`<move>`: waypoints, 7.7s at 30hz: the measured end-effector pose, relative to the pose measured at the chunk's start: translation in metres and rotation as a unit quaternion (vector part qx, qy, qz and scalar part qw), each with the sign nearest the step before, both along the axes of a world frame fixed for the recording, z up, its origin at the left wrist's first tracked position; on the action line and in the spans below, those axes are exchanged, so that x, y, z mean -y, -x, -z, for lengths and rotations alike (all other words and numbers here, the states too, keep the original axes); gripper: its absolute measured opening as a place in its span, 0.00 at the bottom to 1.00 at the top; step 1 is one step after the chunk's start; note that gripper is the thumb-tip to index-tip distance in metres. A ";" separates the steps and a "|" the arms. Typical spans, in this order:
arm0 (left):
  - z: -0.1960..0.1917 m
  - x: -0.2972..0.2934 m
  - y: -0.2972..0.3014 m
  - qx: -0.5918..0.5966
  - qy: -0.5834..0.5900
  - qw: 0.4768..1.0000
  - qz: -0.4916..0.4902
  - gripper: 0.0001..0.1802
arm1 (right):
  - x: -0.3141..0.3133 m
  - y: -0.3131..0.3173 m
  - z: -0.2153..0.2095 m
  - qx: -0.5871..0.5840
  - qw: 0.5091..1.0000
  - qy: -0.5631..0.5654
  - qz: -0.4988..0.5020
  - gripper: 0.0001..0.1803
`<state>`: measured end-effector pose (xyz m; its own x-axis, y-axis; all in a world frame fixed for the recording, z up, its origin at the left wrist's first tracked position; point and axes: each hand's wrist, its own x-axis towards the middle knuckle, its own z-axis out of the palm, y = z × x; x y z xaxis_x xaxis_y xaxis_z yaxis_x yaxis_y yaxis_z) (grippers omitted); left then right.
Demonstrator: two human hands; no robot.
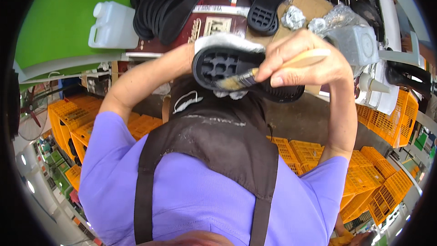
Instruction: The person applies a liquid substance to the soles of black sandals using a brush. They repeatedly dip the brush into a container and coat the textured surface of each sandal sole before placing it aside.
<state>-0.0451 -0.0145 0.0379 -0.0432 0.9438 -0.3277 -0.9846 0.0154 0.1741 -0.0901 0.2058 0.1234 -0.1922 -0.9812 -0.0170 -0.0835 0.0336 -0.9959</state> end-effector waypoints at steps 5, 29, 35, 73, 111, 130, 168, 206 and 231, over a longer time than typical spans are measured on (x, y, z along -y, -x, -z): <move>-0.008 0.002 -0.005 -0.121 0.084 0.984 -0.095 0.29 | -0.028 0.001 -0.001 -0.023 0.997 -0.063 0.036 0.10; -0.020 0.007 -0.040 0.056 -0.044 0.958 -0.279 0.40 | -0.037 -0.054 0.024 -0.383 0.856 0.019 0.345 0.16; -0.006 0.007 -0.045 0.009 -0.016 0.956 -0.292 0.37 | -0.048 -0.053 0.028 -0.390 0.806 -0.042 0.443 0.12; 0.012 0.023 -0.035 -0.134 -0.053 0.937 -0.317 0.31 | 0.009 -0.045 0.041 -0.368 0.855 0.111 0.347 0.11; 0.005 0.046 -0.007 -0.731 0.233 0.539 -0.348 0.24 | 0.023 -0.060 0.005 -0.100 0.853 -0.108 0.502 0.09; 0.024 0.036 0.019 -0.828 0.235 0.387 -0.332 0.18 | 0.064 -0.093 0.014 -0.368 0.840 0.110 0.383 0.11; -0.199 0.271 0.325 -0.431 0.256 0.408 -0.763 0.24 | -0.004 -0.097 0.050 0.133 0.700 0.207 0.671 0.10; -0.034 0.088 0.037 -0.521 0.375 0.485 -0.593 0.15 | -0.024 -0.119 0.059 0.097 0.695 0.147 0.697 0.09; 0.049 0.081 -0.058 -0.525 0.379 0.409 -0.643 0.35 | -0.036 -0.124 0.071 0.005 0.651 0.113 0.751 0.09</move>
